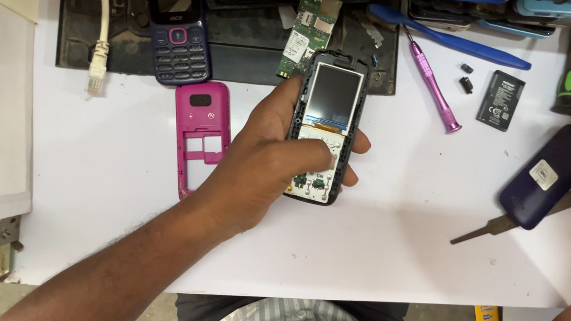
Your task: The person unscrews the back of a mobile phone with a screwdriver, pries the housing open with a metal spudger, and separates the internal board and speaker assembly from the casing. They briefly pick up a soldering iron and continue prying components from the board on the workbench.
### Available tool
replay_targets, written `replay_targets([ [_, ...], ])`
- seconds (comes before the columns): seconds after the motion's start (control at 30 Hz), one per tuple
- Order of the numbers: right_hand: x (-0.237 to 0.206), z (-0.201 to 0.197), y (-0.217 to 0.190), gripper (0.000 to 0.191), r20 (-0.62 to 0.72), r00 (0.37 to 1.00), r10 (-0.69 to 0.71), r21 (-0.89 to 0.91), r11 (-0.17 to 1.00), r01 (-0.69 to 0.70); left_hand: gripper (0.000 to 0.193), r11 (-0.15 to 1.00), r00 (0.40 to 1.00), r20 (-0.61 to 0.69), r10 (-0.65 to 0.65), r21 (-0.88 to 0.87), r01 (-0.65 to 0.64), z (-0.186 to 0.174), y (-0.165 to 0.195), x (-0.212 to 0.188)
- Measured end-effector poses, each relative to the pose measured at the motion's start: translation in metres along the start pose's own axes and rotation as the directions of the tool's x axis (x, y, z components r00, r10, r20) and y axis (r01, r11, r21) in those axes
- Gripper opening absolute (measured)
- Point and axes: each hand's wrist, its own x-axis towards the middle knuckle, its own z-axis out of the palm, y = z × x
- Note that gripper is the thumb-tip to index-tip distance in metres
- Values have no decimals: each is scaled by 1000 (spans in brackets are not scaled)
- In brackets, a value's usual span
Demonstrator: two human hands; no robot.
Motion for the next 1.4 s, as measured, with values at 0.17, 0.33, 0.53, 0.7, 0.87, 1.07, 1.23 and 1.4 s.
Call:
replay_targets([
  [0.17,-54,-7,-2,24,34,997,76,550,831,-82,67,1000,999,31,-17,16,17,-1,-6,0],
  [0.33,-151,-15,-83,15,185,910,-371,949,308,-67,73,999,996,90,9,-44,-5,-3,-11,-3],
  [0.53,-194,5,-157,7,190,860,-474,979,154,-132,78,974,991,131,-22,-221,51,-6,-13,-7],
  [0.7,-219,9,-174,10,-2,854,-521,978,179,111,74,958,985,173,-20,-278,68,-10,-17,-6],
  [0.87,-237,8,-186,14,-147,821,-551,880,306,363,66,953,984,180,-13,-296,67,-11,-19,-8],
  [1.07,-244,4,-192,12,-154,760,-632,722,453,523,68,985,988,153,24,-171,2,-6,-18,-8],
  [1.23,-249,1,-195,10,-181,731,-658,656,472,588,71,986,992,127,-3,-164,24,-5,-16,-9],
  [1.4,-249,-1,-198,9,-167,708,-687,644,468,606,68,963,990,130,-51,-256,83,-8,-17,-9],
])
